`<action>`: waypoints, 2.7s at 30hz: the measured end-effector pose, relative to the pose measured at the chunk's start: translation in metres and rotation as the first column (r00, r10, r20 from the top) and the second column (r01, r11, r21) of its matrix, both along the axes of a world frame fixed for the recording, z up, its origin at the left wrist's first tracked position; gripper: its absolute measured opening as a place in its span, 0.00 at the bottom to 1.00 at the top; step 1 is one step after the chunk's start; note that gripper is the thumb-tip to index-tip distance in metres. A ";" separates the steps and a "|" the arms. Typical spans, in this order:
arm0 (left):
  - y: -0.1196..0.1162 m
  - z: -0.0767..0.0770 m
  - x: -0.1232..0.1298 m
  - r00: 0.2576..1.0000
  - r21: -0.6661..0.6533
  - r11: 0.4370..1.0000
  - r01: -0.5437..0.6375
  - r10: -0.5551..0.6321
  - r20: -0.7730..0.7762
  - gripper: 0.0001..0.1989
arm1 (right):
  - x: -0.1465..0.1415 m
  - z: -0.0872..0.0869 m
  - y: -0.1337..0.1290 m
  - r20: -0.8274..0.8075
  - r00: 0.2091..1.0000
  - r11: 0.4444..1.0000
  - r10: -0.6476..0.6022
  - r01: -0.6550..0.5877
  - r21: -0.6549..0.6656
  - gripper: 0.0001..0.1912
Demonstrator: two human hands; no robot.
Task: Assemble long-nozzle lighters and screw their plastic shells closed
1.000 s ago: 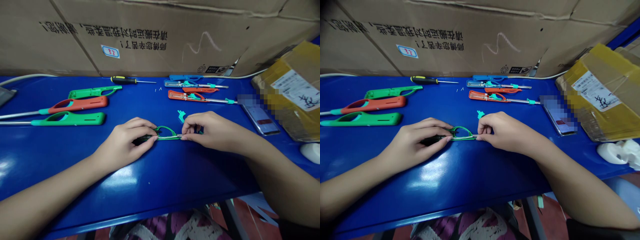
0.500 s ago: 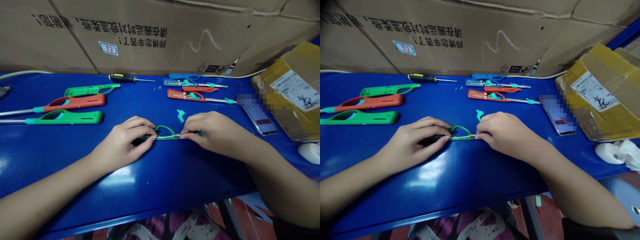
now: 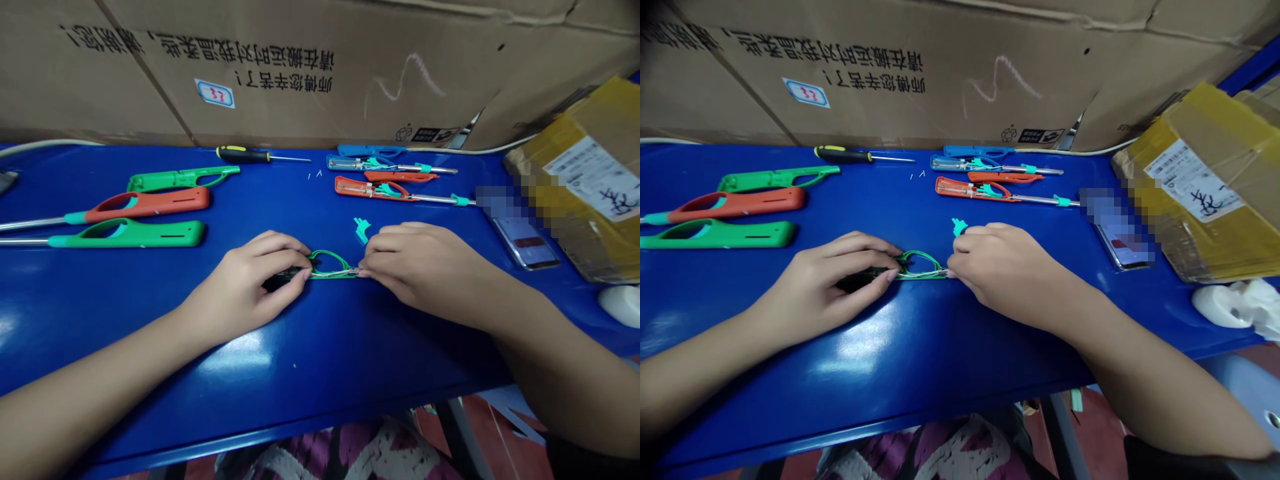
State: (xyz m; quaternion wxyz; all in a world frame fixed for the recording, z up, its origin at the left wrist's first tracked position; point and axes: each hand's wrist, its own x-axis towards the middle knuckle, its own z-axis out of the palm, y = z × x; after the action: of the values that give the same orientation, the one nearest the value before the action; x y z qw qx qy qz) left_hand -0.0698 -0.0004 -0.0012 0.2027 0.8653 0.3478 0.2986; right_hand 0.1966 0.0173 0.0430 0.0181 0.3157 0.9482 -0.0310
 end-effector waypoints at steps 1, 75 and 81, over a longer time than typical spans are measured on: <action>0.000 0.000 0.000 1.000 0.000 1.000 -0.001 0.001 -0.001 0.07 | 0.000 0.000 0.000 0.003 1.000 1.000 -0.007 0.007 -0.008 0.14; 0.009 -0.003 0.042 0.992 0.176 0.984 -0.006 0.029 -0.126 0.06 | 0.019 -0.014 0.003 -0.255 0.947 0.932 -0.197 0.100 -0.348 0.11; 0.010 -0.003 0.042 0.993 0.178 0.984 -0.007 0.029 -0.117 0.06 | 0.020 -0.015 0.006 -0.283 0.939 0.919 -0.198 0.078 -0.386 0.10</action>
State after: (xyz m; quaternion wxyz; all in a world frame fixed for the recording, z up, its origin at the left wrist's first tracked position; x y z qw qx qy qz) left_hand -0.0283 0.0091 -0.0040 0.1012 0.8930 0.3392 0.2779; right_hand 0.2166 0.0232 0.0279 -0.0772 0.3643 0.8909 -0.2600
